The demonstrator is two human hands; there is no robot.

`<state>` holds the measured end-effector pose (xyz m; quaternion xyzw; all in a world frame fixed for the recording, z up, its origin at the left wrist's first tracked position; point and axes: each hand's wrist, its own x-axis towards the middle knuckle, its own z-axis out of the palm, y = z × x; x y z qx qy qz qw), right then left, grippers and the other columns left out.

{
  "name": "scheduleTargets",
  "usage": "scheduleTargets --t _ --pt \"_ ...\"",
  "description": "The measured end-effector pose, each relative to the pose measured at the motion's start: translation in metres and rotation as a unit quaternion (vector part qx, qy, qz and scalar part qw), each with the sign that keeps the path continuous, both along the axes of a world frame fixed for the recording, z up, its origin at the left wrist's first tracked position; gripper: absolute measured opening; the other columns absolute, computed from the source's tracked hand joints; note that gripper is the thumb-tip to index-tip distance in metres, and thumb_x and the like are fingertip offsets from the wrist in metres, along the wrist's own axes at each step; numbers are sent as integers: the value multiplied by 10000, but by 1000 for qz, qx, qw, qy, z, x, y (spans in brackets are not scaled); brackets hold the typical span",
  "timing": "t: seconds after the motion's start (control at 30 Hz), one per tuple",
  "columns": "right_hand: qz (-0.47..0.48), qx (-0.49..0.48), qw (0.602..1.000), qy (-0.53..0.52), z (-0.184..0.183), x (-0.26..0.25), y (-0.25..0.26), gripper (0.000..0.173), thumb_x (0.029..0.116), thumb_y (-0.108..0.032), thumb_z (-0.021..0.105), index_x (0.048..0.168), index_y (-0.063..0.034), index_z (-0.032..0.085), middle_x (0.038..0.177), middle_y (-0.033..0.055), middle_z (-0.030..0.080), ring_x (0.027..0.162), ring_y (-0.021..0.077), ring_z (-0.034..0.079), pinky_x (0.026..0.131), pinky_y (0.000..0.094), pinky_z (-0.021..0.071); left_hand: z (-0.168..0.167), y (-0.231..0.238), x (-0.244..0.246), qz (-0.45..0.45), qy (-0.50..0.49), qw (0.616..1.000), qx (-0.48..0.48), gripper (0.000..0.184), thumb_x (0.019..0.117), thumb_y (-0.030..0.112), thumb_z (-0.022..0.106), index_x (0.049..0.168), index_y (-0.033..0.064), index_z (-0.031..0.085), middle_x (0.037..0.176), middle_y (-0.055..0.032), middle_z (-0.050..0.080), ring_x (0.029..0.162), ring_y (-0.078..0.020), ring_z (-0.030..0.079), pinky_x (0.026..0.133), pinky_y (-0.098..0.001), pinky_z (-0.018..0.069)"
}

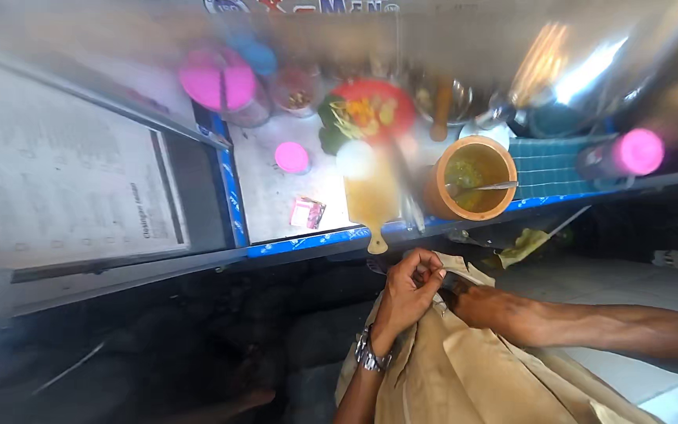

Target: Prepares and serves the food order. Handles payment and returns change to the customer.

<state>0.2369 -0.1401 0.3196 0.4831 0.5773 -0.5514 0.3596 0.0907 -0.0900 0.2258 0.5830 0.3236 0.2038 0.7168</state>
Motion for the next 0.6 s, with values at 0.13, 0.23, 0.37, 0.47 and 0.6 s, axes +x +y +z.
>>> scheduleTargets --t 0.13,0.23,0.37,0.47,0.6 --pt "-28 32 999 -5 -23 7 -9 387 1030 26 467 1404 128 457 1347 362 534 1248 535 545 1006 637 457 -2 4 -6 -51 18 998 -38 182 986 143 601 1120 35 661 932 12 680 794 -31 642 726 -200 545" --pt "-32 73 988 130 -7 31 -12 679 948 39 620 1565 27 335 1546 292 409 1437 468 398 1173 583 329 -5 8 -17 -46 28 997 -49 236 1030 140 515 1183 19 649 1002 -26 703 880 -86 678 806 -265 573" --pt "-58 112 967 221 9 57 -8 416 1012 -78 579 1426 -37 565 1456 183 562 1361 361 526 1134 540 398 -10 14 -28 -56 37 997 -49 233 1012 118 527 1192 31 647 1039 -28 703 902 -91 679 815 -265 574" --pt "-132 192 951 206 21 76 0 193 1020 -123 584 1146 -83 724 1066 109 717 972 276 690 877 516 544 -11 15 -31 -91 50 994 -35 237 1009 148 559 1203 57 658 1087 -9 692 903 -50 663 804 -229 561" --pt "-190 103 972 94 31 122 -15 309 956 -146 709 1231 -43 613 1080 146 689 941 289 686 852 513 554 -2 19 -23 -155 31 987 2 242 996 145 569 1187 60 689 1133 -24 686 969 -62 657 862 -244 556"
